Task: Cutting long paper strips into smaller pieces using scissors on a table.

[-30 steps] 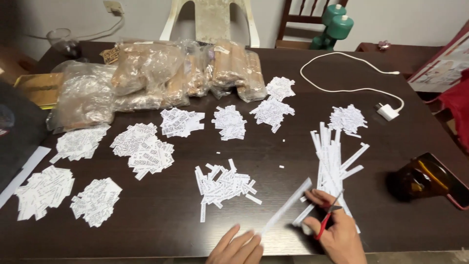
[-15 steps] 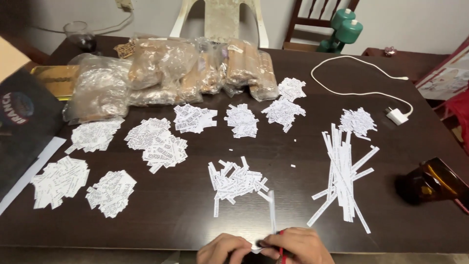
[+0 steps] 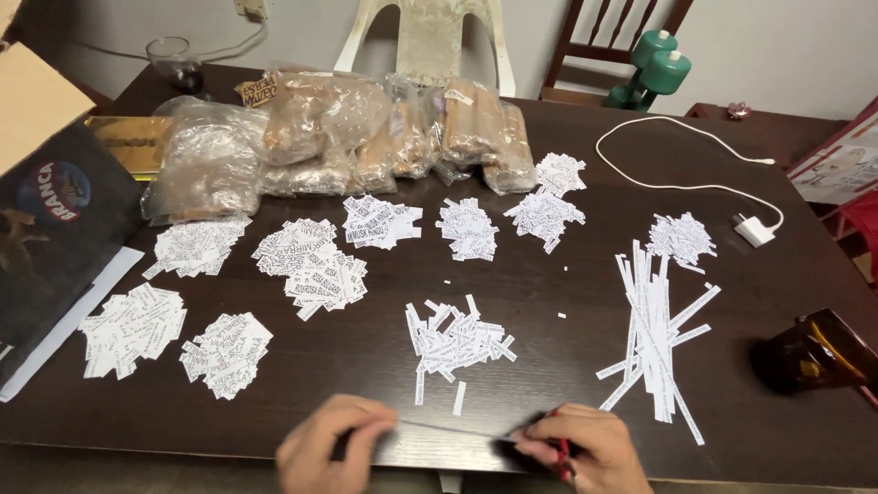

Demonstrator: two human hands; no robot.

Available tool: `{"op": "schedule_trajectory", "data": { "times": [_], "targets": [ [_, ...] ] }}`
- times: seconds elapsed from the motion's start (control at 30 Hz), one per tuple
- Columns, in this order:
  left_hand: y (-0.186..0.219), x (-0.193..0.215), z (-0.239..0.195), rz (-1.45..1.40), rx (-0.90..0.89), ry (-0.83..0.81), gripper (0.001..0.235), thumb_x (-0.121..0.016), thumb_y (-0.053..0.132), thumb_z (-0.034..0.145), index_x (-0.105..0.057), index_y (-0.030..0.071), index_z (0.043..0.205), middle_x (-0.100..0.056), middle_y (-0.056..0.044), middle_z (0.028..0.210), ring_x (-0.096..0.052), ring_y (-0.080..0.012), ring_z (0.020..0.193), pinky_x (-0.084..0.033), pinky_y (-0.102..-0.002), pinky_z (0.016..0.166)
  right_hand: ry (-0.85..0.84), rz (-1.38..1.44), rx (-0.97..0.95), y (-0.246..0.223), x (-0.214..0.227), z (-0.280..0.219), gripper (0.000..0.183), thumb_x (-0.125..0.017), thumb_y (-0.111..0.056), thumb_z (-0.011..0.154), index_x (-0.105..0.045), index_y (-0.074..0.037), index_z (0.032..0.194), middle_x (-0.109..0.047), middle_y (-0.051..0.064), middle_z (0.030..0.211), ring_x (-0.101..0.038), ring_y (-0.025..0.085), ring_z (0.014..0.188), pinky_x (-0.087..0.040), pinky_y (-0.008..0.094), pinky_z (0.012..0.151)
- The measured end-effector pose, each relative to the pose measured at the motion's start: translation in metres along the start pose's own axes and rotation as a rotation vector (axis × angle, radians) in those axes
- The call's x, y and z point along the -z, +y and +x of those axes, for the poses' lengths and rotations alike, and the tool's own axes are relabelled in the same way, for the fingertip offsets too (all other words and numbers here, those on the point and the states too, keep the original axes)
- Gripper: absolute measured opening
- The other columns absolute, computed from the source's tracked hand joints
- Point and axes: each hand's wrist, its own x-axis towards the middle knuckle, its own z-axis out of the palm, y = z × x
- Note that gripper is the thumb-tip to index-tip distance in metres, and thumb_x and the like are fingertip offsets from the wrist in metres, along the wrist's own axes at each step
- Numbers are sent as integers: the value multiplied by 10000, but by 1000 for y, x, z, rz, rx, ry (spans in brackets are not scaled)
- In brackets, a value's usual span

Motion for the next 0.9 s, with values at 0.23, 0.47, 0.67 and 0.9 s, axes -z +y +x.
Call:
{"op": "schedule_trajectory", "data": {
  "times": [0.23, 0.47, 0.67, 0.9],
  "targets": [
    [-2, 11, -8, -104, 180, 297, 448, -697, -231, 686, -530, 28, 1010, -708, -187, 881, -760, -247, 784, -652, -264, 745, 236, -47, 102, -17, 7, 19, 73, -773, -63, 808, -726, -34, 856, -814, 119, 831, -815, 192, 683, -657, 241, 629],
    [-52, -49, -117, -772, 1083, -492, 443, -867, -30, 759, -766, -46, 1190, -804, -203, 952, -792, -232, 870, -622, -264, 844, 123, -487, 264, -27, -5, 30, 111, -677, -150, 921, -779, -184, 947, -812, -85, 976, -769, 83, 847, -626, 238, 860],
    [26, -63, -17, -697, 1139, -119, 314, -734, 123, 882, -609, -68, 667, -583, -197, 498, -523, -285, 377, -424, -357, 395, 277, -337, 267, -54, -13, 41, 296, -497, -290, 1008, -708, -110, 906, -821, 43, 922, -792, 165, 794, -663, 304, 822],
    [26, -41, 26, -422, 918, -155, 304, -749, 229, 812, -790, -42, 679, -785, -182, 600, -678, -226, 496, -565, -313, 543, 493, 126, -539, 26, -29, -23, 218, -793, -149, 730, -845, -18, 564, -770, 75, 800, -709, 189, 678, -499, 283, 707]
  ]
}}
